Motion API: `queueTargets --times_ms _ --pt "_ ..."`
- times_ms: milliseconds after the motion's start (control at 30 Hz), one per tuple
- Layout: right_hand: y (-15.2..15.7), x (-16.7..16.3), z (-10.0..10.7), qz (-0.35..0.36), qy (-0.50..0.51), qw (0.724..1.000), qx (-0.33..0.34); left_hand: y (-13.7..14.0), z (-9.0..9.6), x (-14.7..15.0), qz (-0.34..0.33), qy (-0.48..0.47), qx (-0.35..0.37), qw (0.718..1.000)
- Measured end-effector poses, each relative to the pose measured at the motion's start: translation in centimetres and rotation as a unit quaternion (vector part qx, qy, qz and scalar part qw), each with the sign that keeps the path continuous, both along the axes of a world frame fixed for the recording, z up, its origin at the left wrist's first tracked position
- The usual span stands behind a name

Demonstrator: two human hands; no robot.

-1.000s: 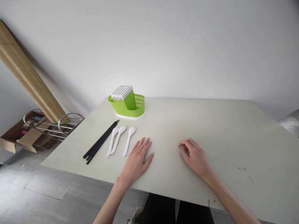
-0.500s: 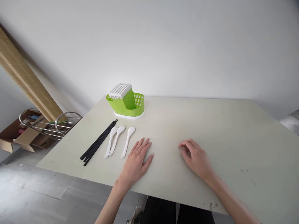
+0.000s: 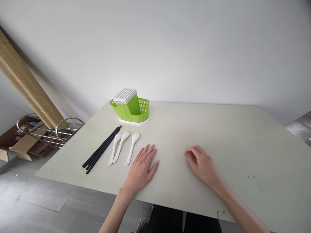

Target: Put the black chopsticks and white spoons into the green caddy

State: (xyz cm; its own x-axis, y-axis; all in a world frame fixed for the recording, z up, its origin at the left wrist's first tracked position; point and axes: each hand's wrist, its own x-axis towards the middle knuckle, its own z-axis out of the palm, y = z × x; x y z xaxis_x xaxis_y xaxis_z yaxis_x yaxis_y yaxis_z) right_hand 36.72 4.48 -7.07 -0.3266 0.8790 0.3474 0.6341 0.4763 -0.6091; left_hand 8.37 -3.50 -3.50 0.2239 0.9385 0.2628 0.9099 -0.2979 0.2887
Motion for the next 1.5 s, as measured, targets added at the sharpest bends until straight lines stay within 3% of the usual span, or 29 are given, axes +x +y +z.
queueTargets --times_ms 433,1500 --pt "0.63 -0.57 0.68 0.007 0.016 1.000 -0.006 0.61 -0.74 -0.90 -0.010 0.008 0.037 0.999" --pt "0.81 -0.57 0.32 0.012 0.047 0.998 -0.028 0.50 -0.53 -0.92 0.005 0.009 0.027 1.000"
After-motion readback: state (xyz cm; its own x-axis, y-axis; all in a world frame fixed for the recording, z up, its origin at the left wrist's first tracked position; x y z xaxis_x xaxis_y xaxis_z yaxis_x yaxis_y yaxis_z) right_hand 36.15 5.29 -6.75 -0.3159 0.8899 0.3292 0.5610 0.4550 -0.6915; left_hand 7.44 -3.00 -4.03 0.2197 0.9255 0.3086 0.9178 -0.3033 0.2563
